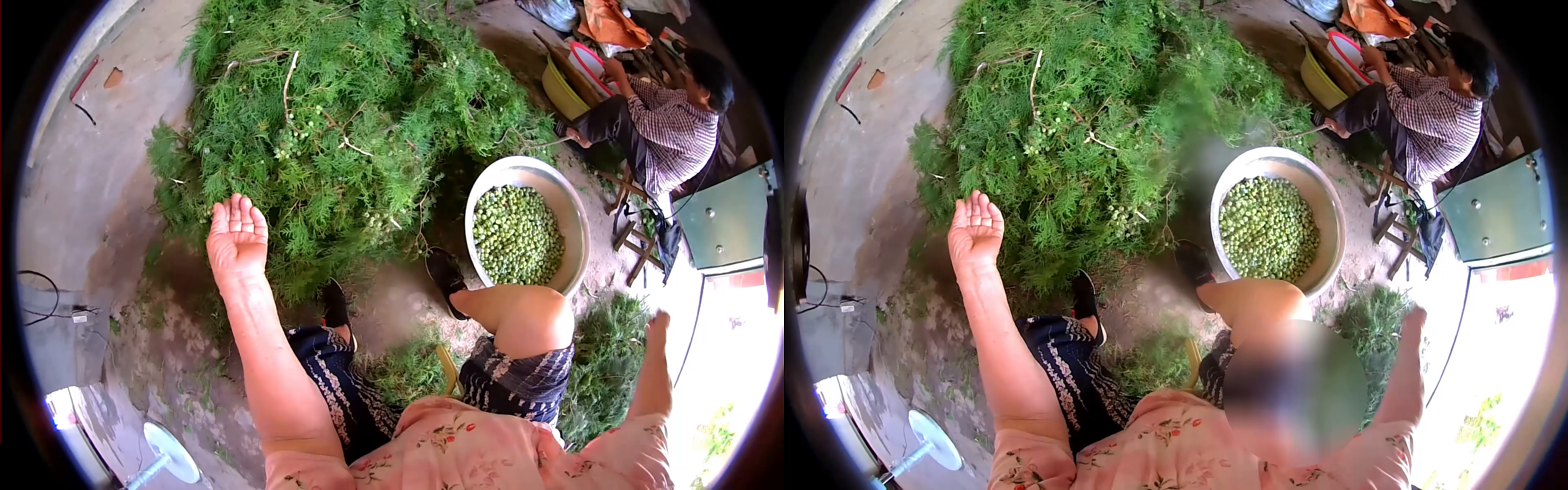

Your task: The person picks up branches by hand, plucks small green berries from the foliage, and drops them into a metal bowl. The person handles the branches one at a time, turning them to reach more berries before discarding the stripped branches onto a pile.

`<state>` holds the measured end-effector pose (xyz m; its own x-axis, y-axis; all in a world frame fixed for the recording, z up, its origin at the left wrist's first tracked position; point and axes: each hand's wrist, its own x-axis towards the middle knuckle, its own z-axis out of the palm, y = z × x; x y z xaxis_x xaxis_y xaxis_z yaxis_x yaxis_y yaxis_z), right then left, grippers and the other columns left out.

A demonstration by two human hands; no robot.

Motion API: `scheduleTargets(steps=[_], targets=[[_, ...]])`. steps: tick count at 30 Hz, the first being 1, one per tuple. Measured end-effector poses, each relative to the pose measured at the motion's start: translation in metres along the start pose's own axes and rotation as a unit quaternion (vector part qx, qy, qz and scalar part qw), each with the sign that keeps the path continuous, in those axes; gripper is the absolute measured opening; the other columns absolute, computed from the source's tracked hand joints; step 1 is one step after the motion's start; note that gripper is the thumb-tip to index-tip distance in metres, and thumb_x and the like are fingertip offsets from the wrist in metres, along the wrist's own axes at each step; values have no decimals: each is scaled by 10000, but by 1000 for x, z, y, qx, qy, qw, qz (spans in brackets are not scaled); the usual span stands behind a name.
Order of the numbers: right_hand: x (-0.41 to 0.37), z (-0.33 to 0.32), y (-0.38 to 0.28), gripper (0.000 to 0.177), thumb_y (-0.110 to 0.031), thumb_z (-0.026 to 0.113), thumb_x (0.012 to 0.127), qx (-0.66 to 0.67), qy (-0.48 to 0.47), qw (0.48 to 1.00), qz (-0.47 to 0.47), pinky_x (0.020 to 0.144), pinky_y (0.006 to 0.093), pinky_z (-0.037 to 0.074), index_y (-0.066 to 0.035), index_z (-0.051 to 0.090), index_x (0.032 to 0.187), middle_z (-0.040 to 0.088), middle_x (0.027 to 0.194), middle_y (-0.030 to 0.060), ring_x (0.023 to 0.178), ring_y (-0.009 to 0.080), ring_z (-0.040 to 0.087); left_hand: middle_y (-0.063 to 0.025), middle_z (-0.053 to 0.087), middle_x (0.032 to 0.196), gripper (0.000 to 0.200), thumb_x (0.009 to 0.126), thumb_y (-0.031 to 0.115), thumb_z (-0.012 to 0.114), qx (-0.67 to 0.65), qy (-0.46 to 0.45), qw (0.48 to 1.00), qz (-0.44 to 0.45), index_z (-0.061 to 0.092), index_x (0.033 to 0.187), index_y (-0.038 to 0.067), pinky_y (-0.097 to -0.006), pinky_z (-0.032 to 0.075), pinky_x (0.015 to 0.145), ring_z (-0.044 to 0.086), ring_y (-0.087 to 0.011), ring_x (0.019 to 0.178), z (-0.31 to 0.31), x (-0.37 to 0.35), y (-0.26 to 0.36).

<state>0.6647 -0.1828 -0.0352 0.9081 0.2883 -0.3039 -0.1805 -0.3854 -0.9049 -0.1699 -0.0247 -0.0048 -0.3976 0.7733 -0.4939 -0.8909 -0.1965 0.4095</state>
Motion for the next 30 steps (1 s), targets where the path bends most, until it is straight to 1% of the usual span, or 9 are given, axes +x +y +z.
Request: scheduleTargets(steps=[3,6,10,11,12,15,18,25,30], targets=[[-11,113,-2,164,-186,589,787,-47,-219,973,-50,342,291,354,-89,525,670,480,554,18,432,137,450,-30,649,864,157,855,218,594,-2,-12,1000,-14,582,863,62,-326,500,720,609,-159,796,1,-3,-3],[-141,255,-32,274,-166,612,790,-271,-361,881,-143,530,248,466,-37,600,1032,619,836,77,668,150,595,-30,647,851,156,862,212,586,5,-13,1000,-8,586,873,57,-315,497,713,605,-148,779,4,-5,-7],[-282,358,-26,137,-111,577,797,-284,-504,765,-284,563,263,444,-15,655,857,591,706,27,612,105,533,-44,647,872,170,864,194,581,4,-50,999,-16,584,911,31,-315,485,724,607,-156,794,3,-6,-9],[-283,381,-7,141,-105,561,788,-306,-558,709,-305,581,292,468,-13,657,836,618,743,54,648,146,576,-39,644,867,169,868,201,577,13,-35,999,-11,583,906,36,-306,486,716,602,-149,784,5,-6,-10],[-282,401,20,147,-102,547,786,-348,-539,592,-487,601,312,482,-16,656,836,632,792,72,688,180,597,-33,641,862,170,872,208,573,22,-20,1000,-6,582,901,41,-298,487,709,596,-142,774,10,-10,-13],[-289,452,101,172,-111,518,780,-548,-459,267,-646,721,374,508,-27,651,849,634,971,132,873,286,615,-22,635,853,171,878,214,567,41,-8,999,-8,584,910,47,-286,489,696,589,-131,761,17,-12,-19],[-311,456,133,205,-138,544,759,-577,-470,502,-440,827,406,481,-55,654,910,612,1021,176,975,333,590,-13,632,851,175,878,214,569,46,-18,998,-24,592,935,50,-282,489,688,588,-128,758,20,-13,-24],[-324,489,167,366,-88,568,739,-556,-432,557,-440,865,405,441,-44,549,1101,434,1267,125,1104,310,480,-6,618,856,191,879,202,569,48,-22,998,-42,588,992,50,-271,479,672,567,-123,743,28,-19,-33],[-327,495,178,480,-131,534,778,-599,-393,449,-534,1008,606,186,-74,456,1248,335,1376,93,1297,371,238,-18,620,851,215,890,201,547,60,-50,995,-64,582,1018,31,-285,475,690,566,-130,747,30,-18,-41]])
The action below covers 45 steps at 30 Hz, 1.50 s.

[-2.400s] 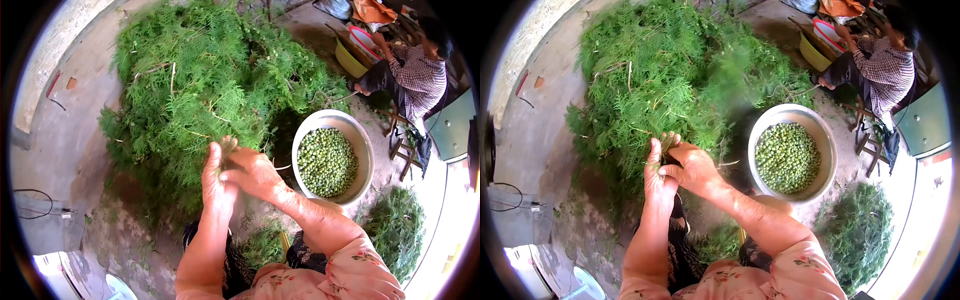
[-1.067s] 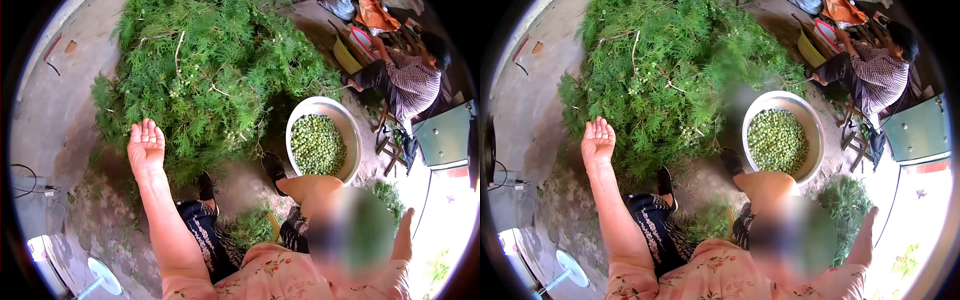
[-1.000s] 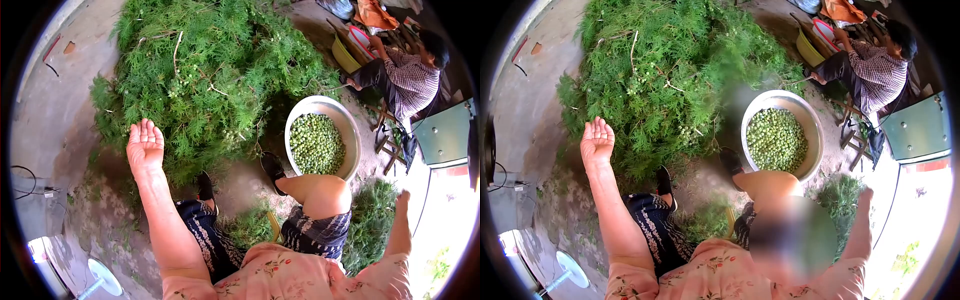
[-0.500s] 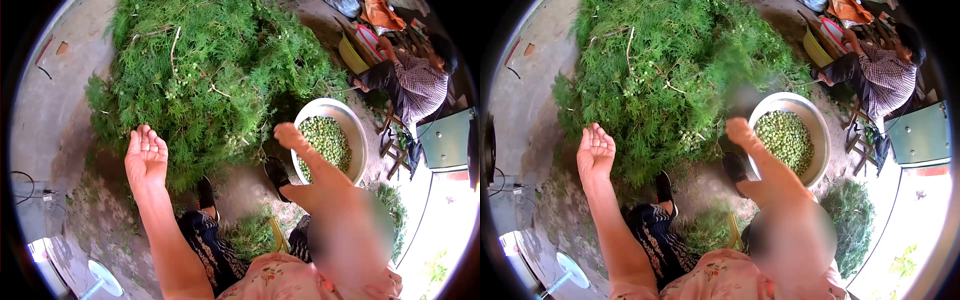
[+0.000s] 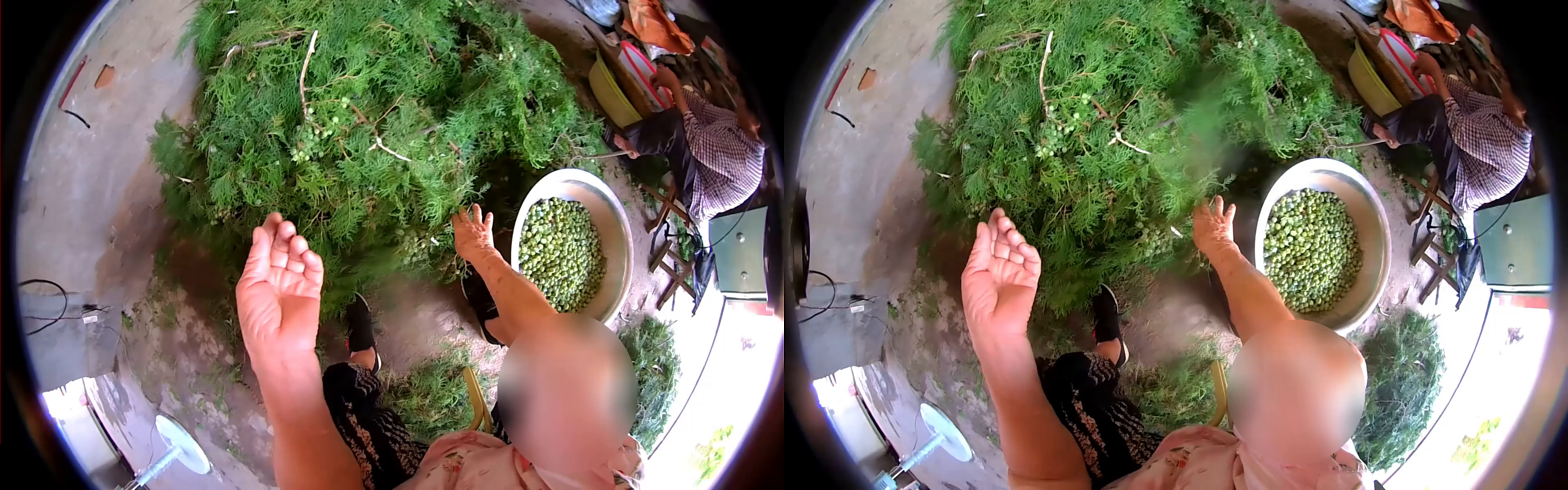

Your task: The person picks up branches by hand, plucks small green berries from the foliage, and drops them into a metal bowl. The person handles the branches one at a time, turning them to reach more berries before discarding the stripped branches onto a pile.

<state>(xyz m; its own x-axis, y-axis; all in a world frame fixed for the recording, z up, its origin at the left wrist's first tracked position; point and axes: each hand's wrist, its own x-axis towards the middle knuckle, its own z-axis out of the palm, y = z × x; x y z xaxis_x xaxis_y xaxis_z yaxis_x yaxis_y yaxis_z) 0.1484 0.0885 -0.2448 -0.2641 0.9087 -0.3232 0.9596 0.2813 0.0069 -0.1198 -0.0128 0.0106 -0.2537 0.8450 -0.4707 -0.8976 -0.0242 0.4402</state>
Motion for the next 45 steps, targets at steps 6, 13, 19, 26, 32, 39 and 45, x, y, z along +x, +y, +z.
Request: scheduleTargets(steps=[6,13,19,26,32,39,45], targets=[[-8,15,-3,360,-180,554,779,-81,-104,991,-9,1024,590,166,-69,575,1121,511,1177,117,1192,316,386,-17,608,854,208,898,194,533,19,2,1000,-2,571,1024,33,-285,474,694,562,-128,751,2,0,-3],[-53,30,-5,292,-194,563,788,60,-179,982,-22,901,458,377,-89,567,1061,540,1121,140,1100,308,482,-26,618,840,152,882,171,558,13,-2,1000,-10,590,943,36,-276,484,664,565,-134,739,3,2,0],[-59,74,23,291,-109,568,751,167,-64,979,98,825,436,462,-40,523,1030,576,1009,194,959,385,551,-33,619,857,162,875,165,568,12,-12,1000,-12,584,953,24,-286,487,680,572,-142,760,-6,-4,6],[-68,92,25,259,-77,517,758,166,0,971,170,781,440,466,-50,473,1012,584,981,198,924,371,566,-37,622,888,215,899,170,531,14,-40,999,-27,564,1045,17,-301,469,720,566,-147,789,-9,1,7],[-81,85,12,295,-131,556,744,71,-85,986,124,825,426,458,-76,517,1031,601,999,161,976,340,566,-37,615,888,221,907,177,517,25,-52,997,-42,558,1056,20,-301,473,718,566,-145,784,-4,4,1],[-75,59,18,241,-255,651,707,192,-144,970,30,836,390,459,-160,659,929,623,1000,81,972,283,575,-34,617,844,155,889,156,547,33,-27,999,-29,581,969,28,-272,480,675,568,-136,738,2,0,-4],[-88,-26,3,151,-217,602,673,291,-54,955,-20,748,396,498,-118,687,748,638,809,129,815,321,610,-31,617,841,157,866,160,583,60,-18,998,-14,583,959,34,-262,491,680,574,-137,748,-4,-2,-7]])
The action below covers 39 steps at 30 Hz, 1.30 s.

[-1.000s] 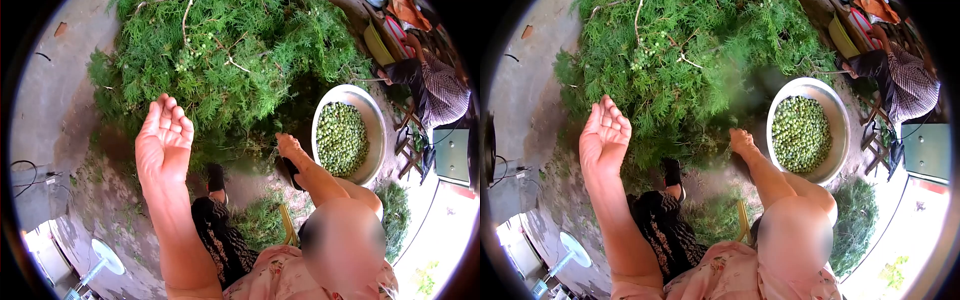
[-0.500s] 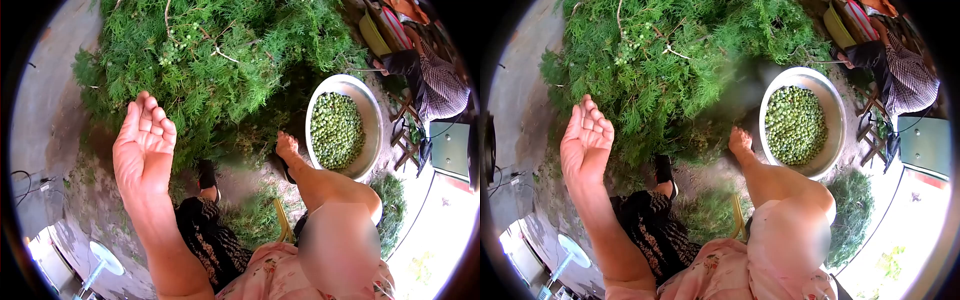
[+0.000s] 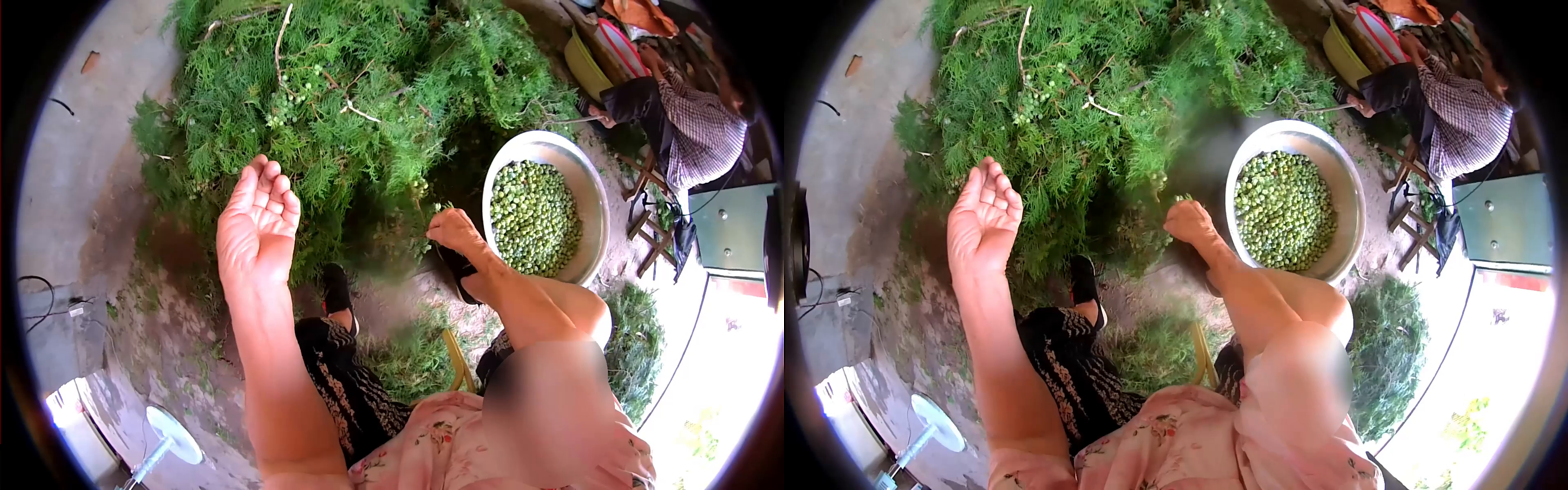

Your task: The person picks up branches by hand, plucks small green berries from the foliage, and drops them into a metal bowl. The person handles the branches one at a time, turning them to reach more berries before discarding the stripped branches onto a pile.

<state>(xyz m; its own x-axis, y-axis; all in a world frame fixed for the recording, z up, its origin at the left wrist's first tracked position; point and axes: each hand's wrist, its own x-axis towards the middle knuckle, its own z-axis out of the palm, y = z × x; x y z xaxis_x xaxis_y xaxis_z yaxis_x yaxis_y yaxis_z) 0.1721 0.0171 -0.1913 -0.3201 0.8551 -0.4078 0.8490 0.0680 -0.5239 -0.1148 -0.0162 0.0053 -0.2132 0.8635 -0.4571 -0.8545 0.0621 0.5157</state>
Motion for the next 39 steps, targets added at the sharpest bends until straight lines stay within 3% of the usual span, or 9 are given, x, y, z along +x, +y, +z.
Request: scheduleTargets(steps=[8,14,16,21,24,32,33,36,39], targets=[[-100,-73,-98,152,-212,573,732,-78,137,986,-53,682,408,508,-74,632,709,625,723,146,714,314,622,-38,633,799,165,829,204,624,245,28,966,71,600,903,59,-224,466,583,585,-115,681,8,-47,-50],[-174,-90,-122,162,-185,594,746,-101,227,957,-152,575,405,487,-37,574,684,580,647,138,592,304,593,-31,622,804,174,804,135,658,428,-79,896,91,615,937,32,-200,438,575,563,-86,689,8,-93,-119],[-197,-90,-130,161,-183,599,744,-103,233,952,-167,566,402,485,-42,567,673,571,631,125,573,286,589,-76,611,879,264,755,138,697,424,-67,894,128,599,965,11,-254,470,664,565,-124,759,10,-102,-128],[-237,-74,-137,88,-120,605,651,-158,297,901,-275,500,351,459,-63,540,636,551,594,94,526,251,573,-23,587,762,194,763,43,673,348,-79,923,144,598,929,-23,-215,428,568,514,-79,620,20,-135,-131],[-264,-77,-146,52,-78,568,644,-181,235,919,-259,575,359,483,-39,562,678,582,659,114,606,248,595,-37,597,753,143,770,4,633,290,-80,947,115,595,906,-22,-237,447,577,535,-100,613,23,-157,-130],[-307,-75,-133,192,-174,657,746,64,256,931,-253,577,355,488,-52,607,886,620,709,115,624,259,617,-112,628,767,35,805,-26,578,167,-110,974,108,579,786,4,-336,527,625,625,-207,680,15,-208,-117],[-310,-76,-133,177,-226,668,756,150,306,904,-258,527,375,465,-72,627,834,583,637,129,584,295,590,-102,629,749,223,793,-75,579,176,-83,973,125,493,646,69,-279,518,616,611,-165,654,17,-211,-116],[-308,-94,-124,130,-20,654,768,169,391,868,-254,526,257,451,-18,622,895,606,711,66,559,170,554,-99,630,752,257,789,-76,582,143,-116,973,141,466,627,85,-298,531,638,625,-173,682,17,-228,-114],[-299,-84,-118,181,-103,704,760,325,321,868,-195,542,197,420,-11,608,884,543,754,2,650,48,498,-96,633,764,256,799,-59,589,150,-121,971,143,464,629,86,-303,533,642,632,-174,707,13,-231,-118]])
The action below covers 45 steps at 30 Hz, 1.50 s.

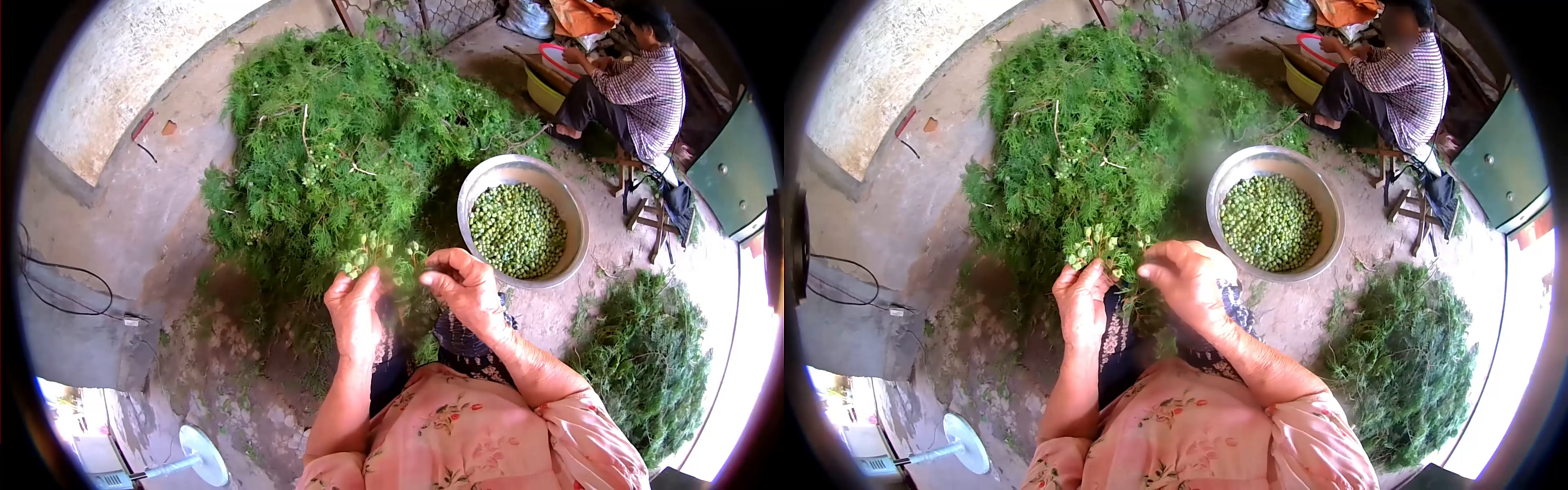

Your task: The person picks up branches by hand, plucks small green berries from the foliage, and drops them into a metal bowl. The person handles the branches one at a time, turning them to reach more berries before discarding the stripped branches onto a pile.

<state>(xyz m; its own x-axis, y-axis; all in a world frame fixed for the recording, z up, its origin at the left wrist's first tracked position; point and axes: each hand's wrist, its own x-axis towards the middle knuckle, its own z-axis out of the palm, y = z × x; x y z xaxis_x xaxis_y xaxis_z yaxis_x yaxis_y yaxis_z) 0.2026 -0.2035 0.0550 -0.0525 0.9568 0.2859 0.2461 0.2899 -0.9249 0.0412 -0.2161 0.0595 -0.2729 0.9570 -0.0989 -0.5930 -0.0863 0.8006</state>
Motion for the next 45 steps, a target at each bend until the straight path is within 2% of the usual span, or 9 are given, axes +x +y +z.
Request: scheduleTargets(steps=[3,11,20,26,31,35,39,41,45], targets=[[0,3,-8,308,-233,752,680,-66,-10,992,-109,547,227,432,-45,616,882,548,780,24,656,106,529,-80,629,771,204,808,-47,591,4,11,1000,-1,499,664,66,-282,513,611,604,-143,670,-2,-1,-8],[7,17,-14,288,-56,733,662,-72,-25,984,-160,668,324,462,-19,601,916,551,815,108,774,253,558,-58,624,793,58,813,-26,597,26,17,1000,1,575,777,13,-231,460,605,560,-95,659,-10,-2,-18],[7,28,-14,221,-47,716,694,-29,-76,996,-40,673,315,477,6,601,875,588,814,126,753,270,580,-8,591,807,48,872,68,554,23,53,998,-32,580,912,74,-226,425,549,541,-95,658,-26,-2,-31],[0,55,23,50,-74,661,783,108,-64,991,46,505,240,452,-44,623,797,599,628,16,548,94,557,31,518,695,36,874,94,565,43,56,997,-35,559,840,85,-188,355,444,446,-48,535,-20,-6,-26],[12,34,7,57,-84,571,860,200,-78,947,239,495,198,404,-43,590,827,568,662,-3,533,69,483,14,531,677,32,867,99,578,-17,117,992,-44,563,861,72,-173,346,419,452,-59,512,-7,-3,-24],[21,31,7,68,-80,563,861,403,-18,889,216,475,203,380,-48,525,908,545,664,19,527,89,470,11,583,722,86,869,169,592,94,80,992,-20,585,844,87,-191,389,524,499,-70,604,-20,-7,-35],[10,27,-6,67,-100,612,839,329,-124,911,215,495,192,388,-53,577,870,544,680,2,532,70,470,-6,608,745,61,855,126,607,65,80,994,18,600,849,65,-203,401,525,509,-69,601,-6,-5,-29],[12,29,-6,86,-115,612,844,56,-97,993,-22,470,183,376,-40,602,884,531,666,-13,516,54,456,-2,623,877,128,837,28,587,58,67,996,-14,592,962,57,-232,450,597,558,-92,714,-16,-6,-28],[13,33,-12,110,-106,593,856,148,-38,961,230,455,181,376,-27,606,931,517,674,-13,510,47,457,-31,634,877,128,821,-1,588,-7,76,996,-55,597,939,48,-242,476,614,577,-110,718,-12,-6,-21]])
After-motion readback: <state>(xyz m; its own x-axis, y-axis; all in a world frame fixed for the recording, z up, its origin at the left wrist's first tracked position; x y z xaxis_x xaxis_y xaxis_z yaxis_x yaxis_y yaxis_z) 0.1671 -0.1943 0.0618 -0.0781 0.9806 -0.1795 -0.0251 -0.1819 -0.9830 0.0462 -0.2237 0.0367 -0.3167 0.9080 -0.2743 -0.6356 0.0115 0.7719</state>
